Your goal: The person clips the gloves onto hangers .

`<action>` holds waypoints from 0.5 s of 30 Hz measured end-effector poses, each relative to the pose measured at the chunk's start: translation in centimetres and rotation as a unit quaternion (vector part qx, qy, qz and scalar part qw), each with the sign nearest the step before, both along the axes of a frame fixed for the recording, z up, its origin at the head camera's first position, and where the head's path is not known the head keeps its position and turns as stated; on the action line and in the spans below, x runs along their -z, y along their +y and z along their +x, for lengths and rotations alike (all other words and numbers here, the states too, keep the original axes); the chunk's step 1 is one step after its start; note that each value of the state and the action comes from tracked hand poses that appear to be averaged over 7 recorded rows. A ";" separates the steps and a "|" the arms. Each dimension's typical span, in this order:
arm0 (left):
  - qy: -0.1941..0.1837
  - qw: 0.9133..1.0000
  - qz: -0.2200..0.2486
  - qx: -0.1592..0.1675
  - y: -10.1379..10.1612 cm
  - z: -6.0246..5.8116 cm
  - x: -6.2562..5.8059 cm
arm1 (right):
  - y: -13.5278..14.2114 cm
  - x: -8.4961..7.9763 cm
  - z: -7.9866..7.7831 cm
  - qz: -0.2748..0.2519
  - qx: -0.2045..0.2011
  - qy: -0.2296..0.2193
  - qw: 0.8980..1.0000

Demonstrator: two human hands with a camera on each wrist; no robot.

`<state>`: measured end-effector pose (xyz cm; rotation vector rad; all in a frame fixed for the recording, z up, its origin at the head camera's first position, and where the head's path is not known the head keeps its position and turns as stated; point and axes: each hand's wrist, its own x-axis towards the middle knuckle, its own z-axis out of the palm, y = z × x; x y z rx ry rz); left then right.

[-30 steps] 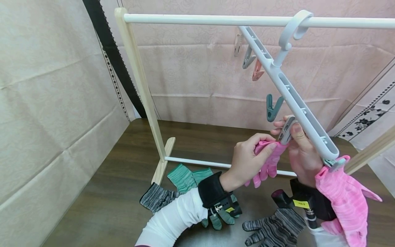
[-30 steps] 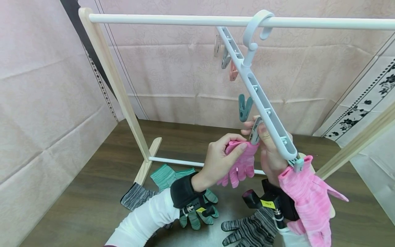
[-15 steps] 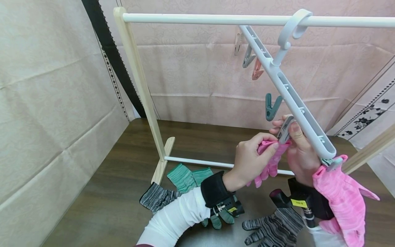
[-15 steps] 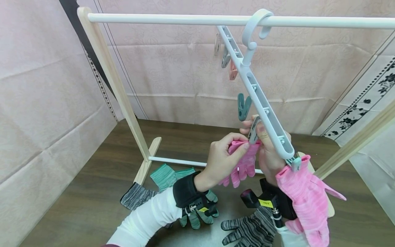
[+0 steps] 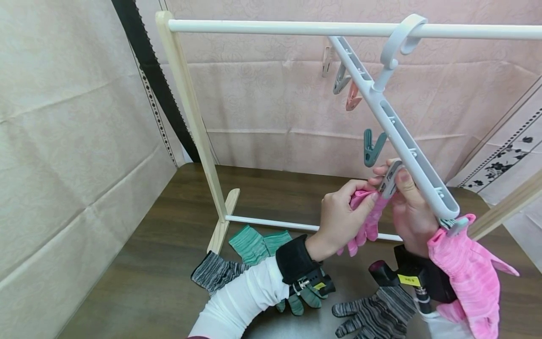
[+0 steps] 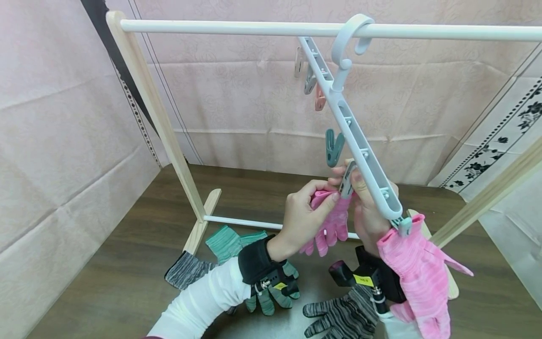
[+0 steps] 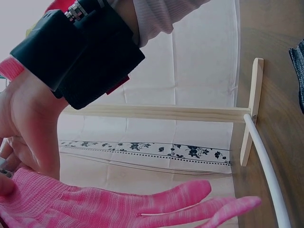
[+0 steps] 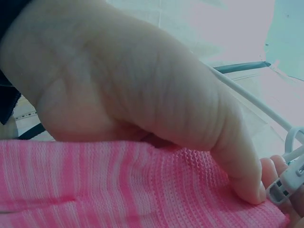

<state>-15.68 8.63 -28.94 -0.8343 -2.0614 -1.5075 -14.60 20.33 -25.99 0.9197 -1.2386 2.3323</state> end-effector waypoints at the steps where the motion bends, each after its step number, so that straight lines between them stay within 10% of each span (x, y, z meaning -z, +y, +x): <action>1: 0.000 1.000 -0.002 -0.001 0.0 0.0 0.0 | 0.0 0.0 0.0 -0.001 0.000 0.001 1.000; 15: 0.004 0.999 0.025 0.034 0.0 0.2 -0.1 | -0.2 0.1 -0.4 -0.018 -0.016 0.024 0.999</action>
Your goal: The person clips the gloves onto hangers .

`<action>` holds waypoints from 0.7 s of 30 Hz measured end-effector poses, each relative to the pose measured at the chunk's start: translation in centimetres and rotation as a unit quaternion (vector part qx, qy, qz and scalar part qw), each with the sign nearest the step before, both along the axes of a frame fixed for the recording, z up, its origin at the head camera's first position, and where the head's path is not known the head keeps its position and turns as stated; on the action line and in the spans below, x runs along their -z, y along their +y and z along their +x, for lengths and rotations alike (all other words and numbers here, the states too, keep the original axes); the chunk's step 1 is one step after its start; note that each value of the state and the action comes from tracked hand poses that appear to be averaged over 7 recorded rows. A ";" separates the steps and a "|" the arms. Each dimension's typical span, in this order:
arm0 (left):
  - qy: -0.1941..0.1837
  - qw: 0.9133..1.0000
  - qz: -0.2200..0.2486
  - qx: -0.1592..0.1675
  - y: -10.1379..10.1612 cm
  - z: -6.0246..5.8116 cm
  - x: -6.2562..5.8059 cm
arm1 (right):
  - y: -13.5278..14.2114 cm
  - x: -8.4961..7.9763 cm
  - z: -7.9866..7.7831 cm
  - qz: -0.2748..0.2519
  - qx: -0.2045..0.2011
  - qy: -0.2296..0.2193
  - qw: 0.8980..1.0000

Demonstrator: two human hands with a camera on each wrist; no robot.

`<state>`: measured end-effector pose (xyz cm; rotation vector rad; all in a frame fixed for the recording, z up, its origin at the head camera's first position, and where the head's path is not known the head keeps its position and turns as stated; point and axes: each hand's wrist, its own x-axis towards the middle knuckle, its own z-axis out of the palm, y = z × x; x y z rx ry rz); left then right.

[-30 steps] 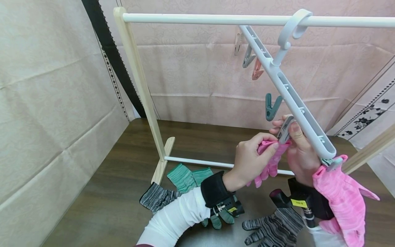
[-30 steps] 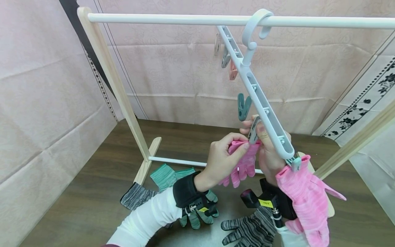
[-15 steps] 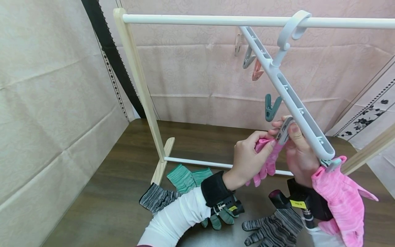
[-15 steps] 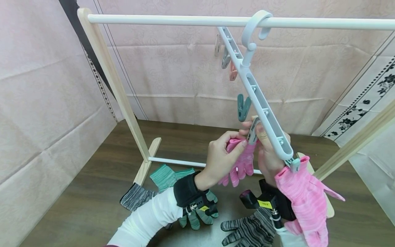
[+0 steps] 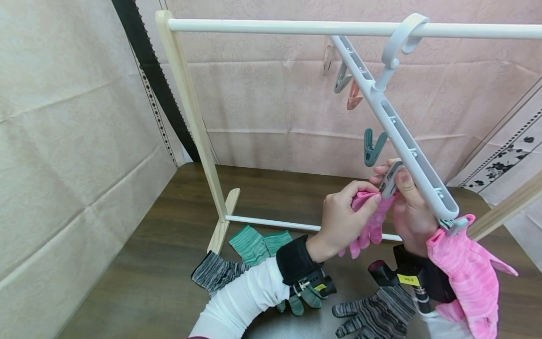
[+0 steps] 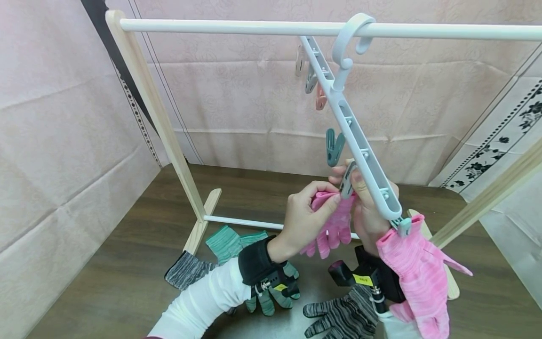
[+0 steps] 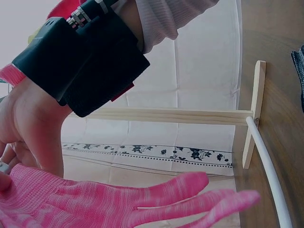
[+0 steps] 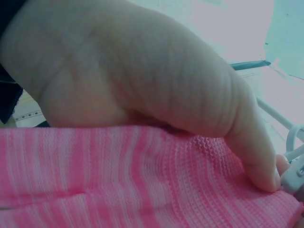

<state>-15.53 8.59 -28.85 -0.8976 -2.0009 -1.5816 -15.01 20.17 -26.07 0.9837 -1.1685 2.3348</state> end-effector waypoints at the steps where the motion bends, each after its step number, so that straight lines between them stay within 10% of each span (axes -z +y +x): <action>1: -0.002 1.000 0.007 0.005 0.0 0.0 0.0 | 0.0 0.0 0.0 -0.001 0.001 0.001 1.000; 21: 0.014 0.997 0.077 0.026 0.3 -0.5 0.1 | -0.3 0.0 0.0 -0.016 0.022 -0.008 1.000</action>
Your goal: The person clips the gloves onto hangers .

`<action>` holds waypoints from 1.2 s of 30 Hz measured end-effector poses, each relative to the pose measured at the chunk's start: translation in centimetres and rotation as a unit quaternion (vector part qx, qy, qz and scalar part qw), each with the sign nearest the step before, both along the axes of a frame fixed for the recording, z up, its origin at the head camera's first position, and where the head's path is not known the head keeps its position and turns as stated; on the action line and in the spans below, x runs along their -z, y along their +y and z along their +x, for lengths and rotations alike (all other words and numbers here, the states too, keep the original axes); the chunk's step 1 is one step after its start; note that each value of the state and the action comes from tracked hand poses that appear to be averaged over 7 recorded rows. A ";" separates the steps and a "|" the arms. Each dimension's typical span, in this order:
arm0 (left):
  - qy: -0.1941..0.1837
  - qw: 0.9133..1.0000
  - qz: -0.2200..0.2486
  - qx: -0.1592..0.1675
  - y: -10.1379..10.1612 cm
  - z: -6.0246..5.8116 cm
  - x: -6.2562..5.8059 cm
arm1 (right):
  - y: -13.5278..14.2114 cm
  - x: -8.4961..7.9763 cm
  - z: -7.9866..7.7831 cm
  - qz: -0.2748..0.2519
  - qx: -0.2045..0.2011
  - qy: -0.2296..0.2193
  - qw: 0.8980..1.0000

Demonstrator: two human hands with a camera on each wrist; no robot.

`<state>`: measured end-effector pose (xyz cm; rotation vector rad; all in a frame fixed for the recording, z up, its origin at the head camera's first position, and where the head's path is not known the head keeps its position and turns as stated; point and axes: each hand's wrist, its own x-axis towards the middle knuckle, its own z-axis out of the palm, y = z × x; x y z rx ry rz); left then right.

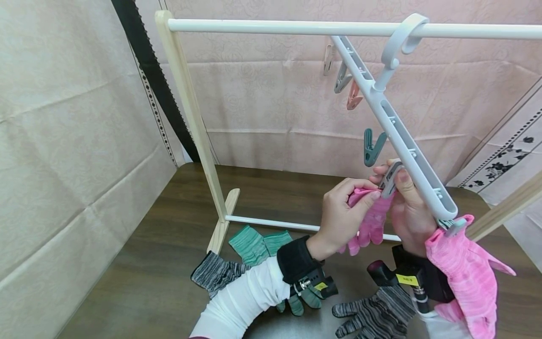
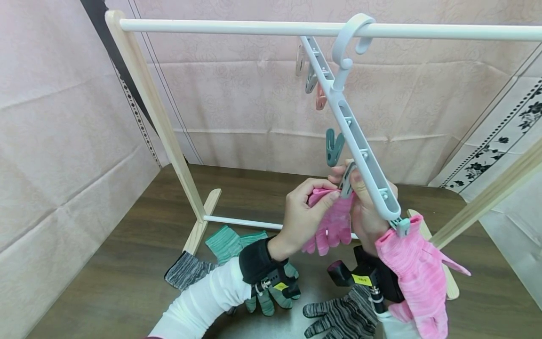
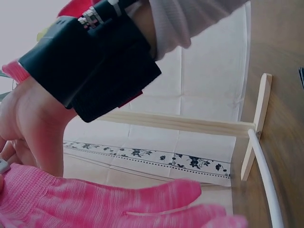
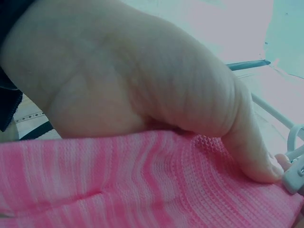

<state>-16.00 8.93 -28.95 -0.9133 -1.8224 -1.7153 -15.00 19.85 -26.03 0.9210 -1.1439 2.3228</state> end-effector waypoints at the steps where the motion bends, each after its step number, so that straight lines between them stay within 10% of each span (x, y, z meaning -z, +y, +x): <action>1: -0.003 1.000 0.005 0.002 0.0 0.0 0.0 | 0.0 0.0 0.0 0.000 0.002 -0.001 1.000; 8: -0.001 1.000 0.023 -0.003 0.2 0.1 -0.5 | -0.1 0.0 0.0 -0.013 0.009 -0.008 1.000; 22: 0.004 1.000 0.001 0.022 -0.3 0.3 -0.3 | 0.3 0.5 -0.8 -0.065 -0.103 0.032 0.992; 36: 0.007 0.995 -0.068 0.068 -2.1 0.5 1.0 | 1.1 1.0 0.1 -0.075 -0.086 -0.018 0.993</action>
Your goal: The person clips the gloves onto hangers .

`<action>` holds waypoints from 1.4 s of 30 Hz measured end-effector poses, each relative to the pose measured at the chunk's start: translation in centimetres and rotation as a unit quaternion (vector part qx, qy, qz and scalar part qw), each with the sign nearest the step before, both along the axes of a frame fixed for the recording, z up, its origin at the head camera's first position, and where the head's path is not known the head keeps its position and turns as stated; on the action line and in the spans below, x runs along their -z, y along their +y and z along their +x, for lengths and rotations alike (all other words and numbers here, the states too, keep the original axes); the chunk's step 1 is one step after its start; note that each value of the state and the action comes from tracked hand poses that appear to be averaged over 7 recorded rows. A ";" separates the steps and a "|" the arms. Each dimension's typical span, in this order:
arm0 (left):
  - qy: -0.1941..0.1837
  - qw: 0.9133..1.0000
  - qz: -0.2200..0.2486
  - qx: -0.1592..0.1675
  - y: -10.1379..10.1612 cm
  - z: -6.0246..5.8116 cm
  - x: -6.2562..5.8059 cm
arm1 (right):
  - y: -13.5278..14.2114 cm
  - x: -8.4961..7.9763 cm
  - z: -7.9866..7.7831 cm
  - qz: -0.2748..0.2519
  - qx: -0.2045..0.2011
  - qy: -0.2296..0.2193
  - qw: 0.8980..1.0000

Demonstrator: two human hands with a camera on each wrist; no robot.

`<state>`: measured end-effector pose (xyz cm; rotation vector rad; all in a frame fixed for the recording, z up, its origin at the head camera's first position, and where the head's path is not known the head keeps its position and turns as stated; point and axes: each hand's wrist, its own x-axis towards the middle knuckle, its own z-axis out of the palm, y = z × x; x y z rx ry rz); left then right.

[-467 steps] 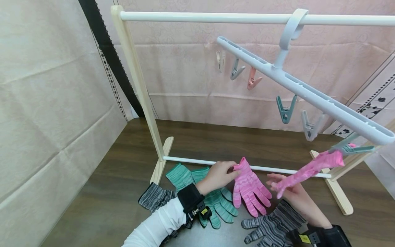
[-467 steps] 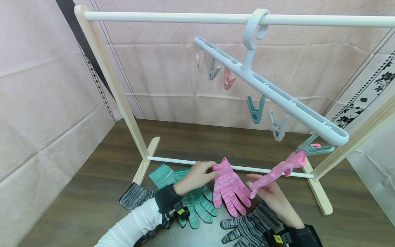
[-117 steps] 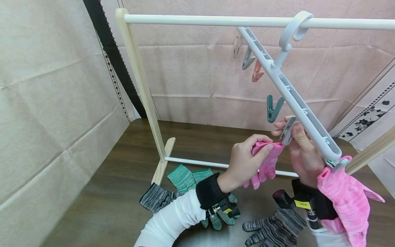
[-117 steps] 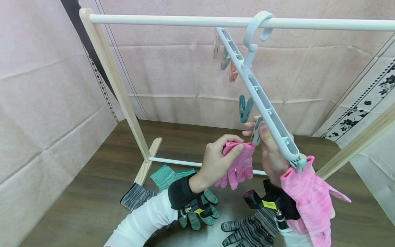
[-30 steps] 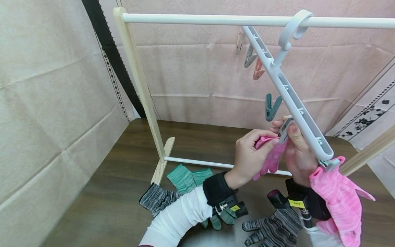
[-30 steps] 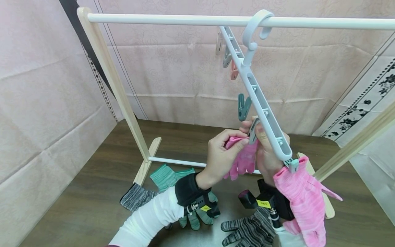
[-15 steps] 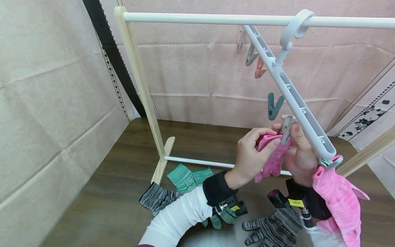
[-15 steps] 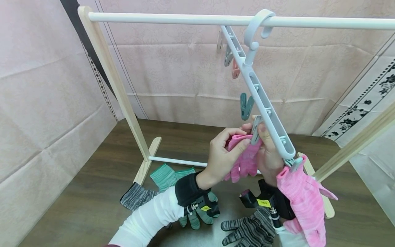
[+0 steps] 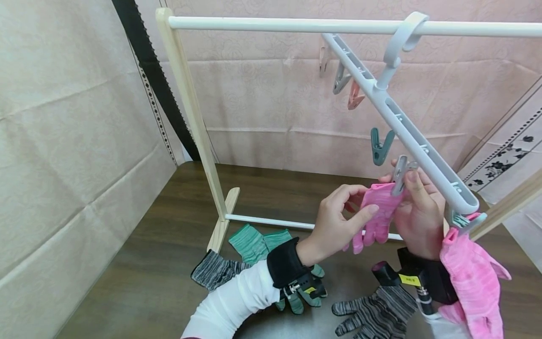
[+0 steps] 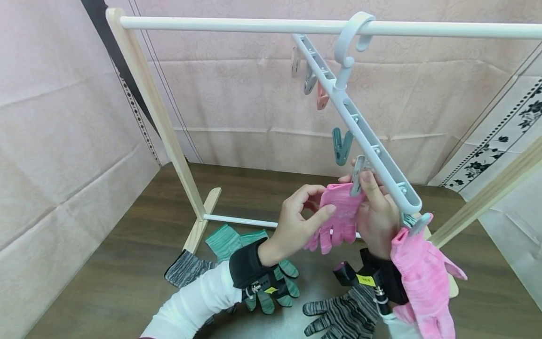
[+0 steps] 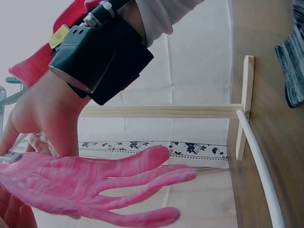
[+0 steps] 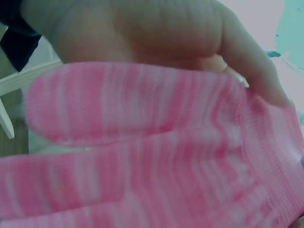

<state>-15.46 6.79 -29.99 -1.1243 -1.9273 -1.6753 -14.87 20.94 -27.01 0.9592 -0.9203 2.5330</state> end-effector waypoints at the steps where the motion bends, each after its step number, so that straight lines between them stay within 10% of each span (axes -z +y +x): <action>1: 0.003 1.000 -0.007 0.002 -0.1 0.1 0.1 | 0.1 0.1 0.2 0.005 0.007 -0.008 1.000; 14: 0.048 0.996 -0.078 -0.002 -1.7 0.3 1.6 | 0.9 1.0 0.8 -0.024 0.048 -0.046 0.997; 27: 0.003 0.984 -0.178 -0.024 -2.6 0.0 3.8 | 1.5 1.7 0.8 -0.032 0.065 -0.051 0.996; 35: 0.001 0.951 -0.308 -0.020 -1.8 0.4 5.4 | 1.6 1.8 0.8 -0.034 0.076 -0.054 0.995; 42: 0.025 0.892 -0.451 0.020 -0.5 0.9 6.7 | 1.7 2.0 0.9 -0.039 0.081 -0.056 0.994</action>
